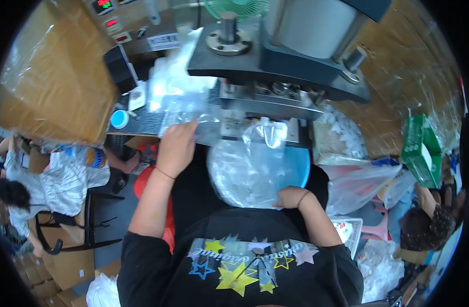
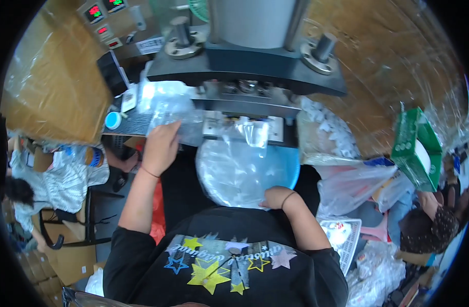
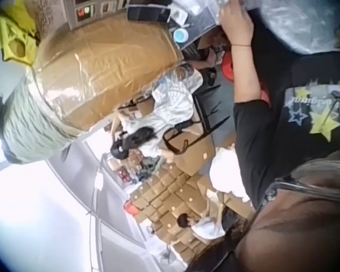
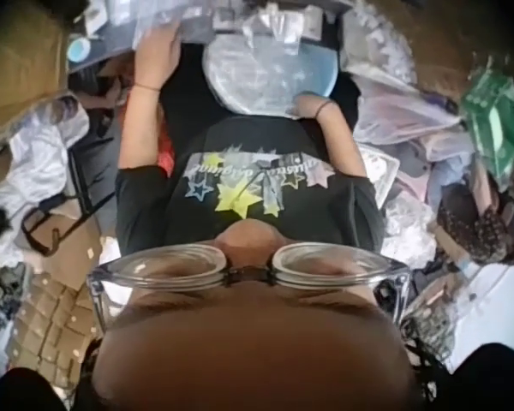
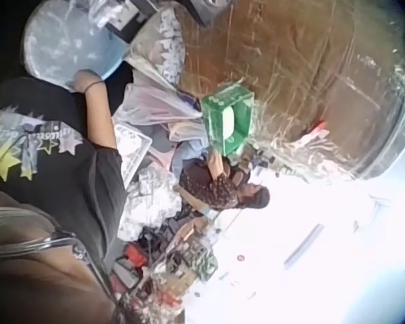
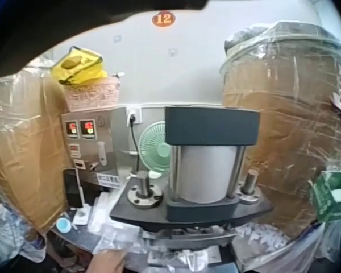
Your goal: The person seals plastic bags by inserting a plastic nozzle into each bag and placing them under a heat press. After the machine seals the nozzle to the bag, the person drops the finished item into a blue basin and repeats the process.
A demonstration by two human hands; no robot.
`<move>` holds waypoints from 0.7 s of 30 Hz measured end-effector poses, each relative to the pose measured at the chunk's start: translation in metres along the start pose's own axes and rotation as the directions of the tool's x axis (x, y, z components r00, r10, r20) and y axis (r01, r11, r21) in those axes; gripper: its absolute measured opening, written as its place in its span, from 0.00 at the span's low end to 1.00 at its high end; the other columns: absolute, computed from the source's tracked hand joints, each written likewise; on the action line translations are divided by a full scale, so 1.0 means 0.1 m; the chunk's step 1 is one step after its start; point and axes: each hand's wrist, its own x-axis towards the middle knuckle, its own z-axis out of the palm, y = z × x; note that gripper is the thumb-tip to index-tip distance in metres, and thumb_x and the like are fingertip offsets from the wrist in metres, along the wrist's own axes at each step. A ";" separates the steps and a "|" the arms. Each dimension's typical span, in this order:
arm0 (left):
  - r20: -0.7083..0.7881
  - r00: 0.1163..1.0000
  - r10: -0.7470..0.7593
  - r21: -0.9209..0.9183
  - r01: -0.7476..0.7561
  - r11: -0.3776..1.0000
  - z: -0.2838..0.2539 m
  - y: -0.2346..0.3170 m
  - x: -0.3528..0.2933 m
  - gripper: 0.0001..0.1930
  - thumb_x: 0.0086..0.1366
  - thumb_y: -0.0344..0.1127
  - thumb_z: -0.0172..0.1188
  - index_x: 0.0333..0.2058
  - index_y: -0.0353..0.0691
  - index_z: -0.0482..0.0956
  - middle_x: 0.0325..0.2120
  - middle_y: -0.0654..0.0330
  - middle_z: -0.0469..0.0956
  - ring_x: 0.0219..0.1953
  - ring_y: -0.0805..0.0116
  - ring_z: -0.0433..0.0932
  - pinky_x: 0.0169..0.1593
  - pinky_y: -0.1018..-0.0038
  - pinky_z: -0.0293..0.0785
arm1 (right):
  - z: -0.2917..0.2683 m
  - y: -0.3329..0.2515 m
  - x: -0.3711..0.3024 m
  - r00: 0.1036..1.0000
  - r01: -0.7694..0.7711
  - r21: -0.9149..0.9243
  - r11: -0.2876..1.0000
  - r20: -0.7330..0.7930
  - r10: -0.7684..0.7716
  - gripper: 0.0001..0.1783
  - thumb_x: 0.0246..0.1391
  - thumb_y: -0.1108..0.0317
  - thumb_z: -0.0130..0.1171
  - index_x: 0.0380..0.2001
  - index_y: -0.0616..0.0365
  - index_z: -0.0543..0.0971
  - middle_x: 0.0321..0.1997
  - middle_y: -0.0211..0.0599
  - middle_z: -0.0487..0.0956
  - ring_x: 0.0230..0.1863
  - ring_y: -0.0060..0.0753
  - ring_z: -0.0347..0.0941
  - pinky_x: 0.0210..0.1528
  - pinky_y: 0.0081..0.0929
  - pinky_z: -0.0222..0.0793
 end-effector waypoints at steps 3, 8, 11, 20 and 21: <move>-0.039 0.998 0.055 -0.060 -0.057 0.997 -0.05 -0.03 0.07 0.13 0.58 0.29 0.61 0.43 0.39 0.81 0.39 0.54 0.80 0.44 0.51 0.76 0.49 0.61 0.71 | -0.75 -0.02 -1.08 0.914 0.404 0.371 0.836 -0.123 -0.387 0.16 0.61 0.57 0.57 0.36 0.61 0.83 0.30 0.44 0.83 0.37 0.49 0.80 0.43 0.38 0.74; -0.021 0.998 0.059 -0.066 -0.061 0.996 0.07 -0.03 0.17 0.10 0.58 0.29 0.61 0.40 0.37 0.82 0.39 0.55 0.80 0.42 0.51 0.76 0.48 0.60 0.71 | -1.38 0.38 -1.13 0.123 -0.193 0.064 0.979 -0.988 0.089 0.15 0.51 0.72 0.62 0.44 0.59 0.78 0.41 0.52 0.79 0.43 0.56 0.76 0.44 0.41 0.73; -0.132 0.990 0.058 -0.137 -0.076 0.988 0.16 0.05 0.13 0.07 0.62 0.30 0.60 0.38 0.37 0.81 0.37 0.54 0.80 0.40 0.51 0.77 0.44 0.61 0.73 | -1.42 0.73 -0.83 0.230 -0.353 0.210 0.912 -0.925 0.302 0.16 0.52 0.73 0.60 0.46 0.58 0.77 0.42 0.54 0.79 0.45 0.61 0.75 0.46 0.46 0.71; 0.385 0.905 -0.182 -0.831 0.426 0.359 0.20 0.88 -0.21 0.06 0.65 0.30 0.63 0.35 0.32 0.82 0.30 0.65 0.82 0.33 0.82 0.77 0.40 0.81 0.74 | -1.23 0.22 -1.10 -0.017 -0.033 0.056 0.998 -0.998 0.055 0.13 0.58 0.71 0.58 0.46 0.63 0.76 0.41 0.52 0.80 0.41 0.55 0.77 0.45 0.40 0.72; 0.387 0.905 -0.178 -0.832 0.426 0.356 0.22 0.93 -0.21 0.06 0.65 0.30 0.63 0.35 0.32 0.82 0.30 0.65 0.82 0.33 0.82 0.77 0.40 0.81 0.74 | -1.22 0.00 -1.15 -0.028 0.071 -0.051 0.996 -0.998 -0.049 0.12 0.58 0.71 0.59 0.45 0.62 0.76 0.38 0.51 0.80 0.38 0.54 0.76 0.43 0.40 0.72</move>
